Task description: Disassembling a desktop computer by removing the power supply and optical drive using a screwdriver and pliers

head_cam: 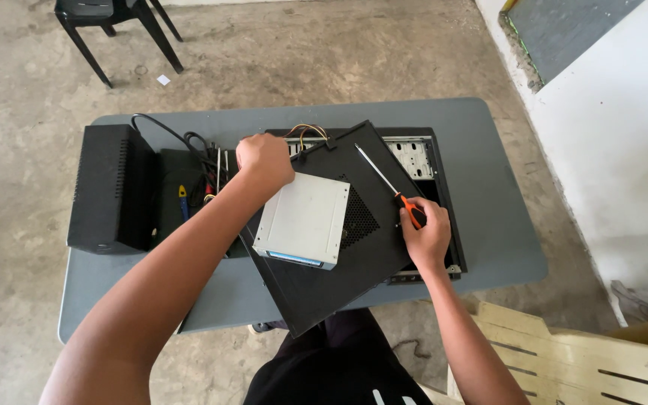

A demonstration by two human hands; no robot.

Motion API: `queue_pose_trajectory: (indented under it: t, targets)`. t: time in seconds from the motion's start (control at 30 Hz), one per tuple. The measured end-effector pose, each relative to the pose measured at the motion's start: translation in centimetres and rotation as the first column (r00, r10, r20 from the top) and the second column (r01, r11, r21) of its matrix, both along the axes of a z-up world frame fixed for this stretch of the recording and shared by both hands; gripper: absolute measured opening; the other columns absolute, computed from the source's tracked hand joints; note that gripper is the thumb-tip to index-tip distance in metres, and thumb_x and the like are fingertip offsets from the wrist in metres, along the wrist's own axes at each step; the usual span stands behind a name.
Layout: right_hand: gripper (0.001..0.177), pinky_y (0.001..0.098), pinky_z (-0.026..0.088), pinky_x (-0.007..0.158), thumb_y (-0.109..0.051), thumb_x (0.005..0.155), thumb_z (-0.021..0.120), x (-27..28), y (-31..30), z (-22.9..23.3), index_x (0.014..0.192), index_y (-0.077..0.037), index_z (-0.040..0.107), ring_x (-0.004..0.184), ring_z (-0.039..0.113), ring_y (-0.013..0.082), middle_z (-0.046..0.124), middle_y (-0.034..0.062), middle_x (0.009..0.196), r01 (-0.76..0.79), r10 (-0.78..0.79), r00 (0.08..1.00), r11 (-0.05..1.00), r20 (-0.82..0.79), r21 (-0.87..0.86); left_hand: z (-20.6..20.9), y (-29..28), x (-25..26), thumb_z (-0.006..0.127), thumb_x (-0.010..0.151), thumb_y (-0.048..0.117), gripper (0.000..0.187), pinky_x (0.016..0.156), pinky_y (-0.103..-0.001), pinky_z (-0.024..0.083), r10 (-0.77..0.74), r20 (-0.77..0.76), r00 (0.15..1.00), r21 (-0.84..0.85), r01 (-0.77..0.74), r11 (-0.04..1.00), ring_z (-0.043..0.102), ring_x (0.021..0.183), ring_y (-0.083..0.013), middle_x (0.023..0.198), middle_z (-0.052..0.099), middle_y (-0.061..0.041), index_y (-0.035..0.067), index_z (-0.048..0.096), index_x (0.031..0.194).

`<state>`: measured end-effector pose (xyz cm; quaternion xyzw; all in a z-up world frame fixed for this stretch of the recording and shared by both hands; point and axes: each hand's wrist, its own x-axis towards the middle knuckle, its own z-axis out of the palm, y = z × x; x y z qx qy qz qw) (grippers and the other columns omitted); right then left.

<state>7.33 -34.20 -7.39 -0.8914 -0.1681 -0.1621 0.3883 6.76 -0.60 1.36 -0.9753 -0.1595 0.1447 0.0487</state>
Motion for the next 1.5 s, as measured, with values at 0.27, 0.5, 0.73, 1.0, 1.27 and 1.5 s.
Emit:
queue_pose_trajectory:
  t: [0.27, 0.5, 0.73, 1.0, 1.27, 1.5]
  targets:
    - [0.021, 0.0371, 0.055, 0.074, -0.013, 0.09, 0.082, 0.3, -0.1, -0.7, 0.109, -0.014, 0.072, 0.096, 0.065, 0.0271, 0.07, 0.0053, 0.095, 0.017, -0.017, 1.0, 1.0, 0.017, -0.013, 0.8, 3.6, -1.0, 0.062, 0.076, 0.028, 0.025, 0.079, -0.054, 0.059, 0.095, 0.088, 0.992, -0.267, -0.069, 0.961, 0.075, 0.098, -0.0392, 0.087, 0.079, -0.011, 0.014, 0.082, 0.08]
    - [0.021, 0.0362, 0.055, 0.073, -0.015, 0.092, 0.081, 0.6, -0.3, -1.2, 0.111, -0.013, 0.072, 0.095, 0.064, 0.0257, 0.071, 0.0048, 0.097, 0.009, -0.009, 1.0, 1.0, 0.02, -0.028, 1.6, 3.9, -1.9, 0.069, 0.078, 0.02, 0.02, 0.081, -0.049, 0.062, -0.2, 0.201, 0.959, -0.192, 0.239, 0.952, 0.077, 0.087, -0.0373, 0.088, 0.08, -0.007, 0.027, 0.084, 0.088]
    - [0.019, 0.0375, 0.056, 0.075, -0.012, 0.094, 0.079, 0.1, 0.1, -0.2, 0.112, -0.013, 0.071, 0.099, 0.065, 0.0277, 0.07, 0.0054, 0.098, 0.012, -0.011, 1.0, 1.0, 0.006, -0.023, 0.9, 4.0, -1.7, 0.076, 0.079, 0.021, 0.014, 0.081, -0.046, 0.061, -0.461, 0.19, 0.867, 0.001, 0.47, 0.883, 0.077, 0.086, -0.0326, 0.087, 0.08, -0.01, 0.018, 0.084, 0.09]
    - [0.02, 0.0391, 0.057, 0.073, -0.011, 0.092, 0.08, 0.0, 0.1, -0.1, 0.11, -0.011, 0.071, 0.097, 0.064, 0.0283, 0.07, 0.0077, 0.097, 0.012, -0.011, 1.0, 0.999, 0.018, -0.048, 3.2, 3.1, -2.4, 0.076, 0.085, 0.016, 0.013, 0.087, -0.04, 0.059, -0.536, 0.074, 0.841, -0.003, 0.538, 0.843, 0.077, 0.085, -0.0264, 0.087, 0.078, -0.01, 0.009, 0.083, 0.094]
    - [0.02, 0.0394, 0.056, 0.075, -0.012, 0.093, 0.079, 0.1, -0.1, -0.1, 0.112, -0.011, 0.07, 0.099, 0.064, 0.0289, 0.069, 0.007, 0.098, -0.006, 0.007, 1.0, 0.999, 0.014, -0.033, 4.5, 2.3, -5.1, 0.048, 0.093, 0.026, 0.034, 0.08, -0.053, 0.054, -0.229, 0.332, 0.915, -0.375, 0.351, 0.858, 0.073, 0.085, -0.044, 0.082, 0.073, -0.022, 0.001, 0.069, 0.087]
    - [0.023, 0.0371, 0.055, 0.079, -0.014, 0.089, 0.08, 0.3, 0.0, -0.5, 0.111, -0.015, 0.073, 0.094, 0.066, 0.0257, 0.072, 0.0036, 0.096, 0.027, -0.026, 1.0, 0.999, 0.017, -0.028, -0.9, -6.0, -16.0, 0.048, 0.108, 0.023, 0.03, 0.063, -0.027, 0.043, 0.734, 0.155, 0.661, -0.848, 0.47, -0.243, 0.058, 0.066, -0.0166, 0.069, 0.05, -0.001, 0.012, 0.051, 0.08]
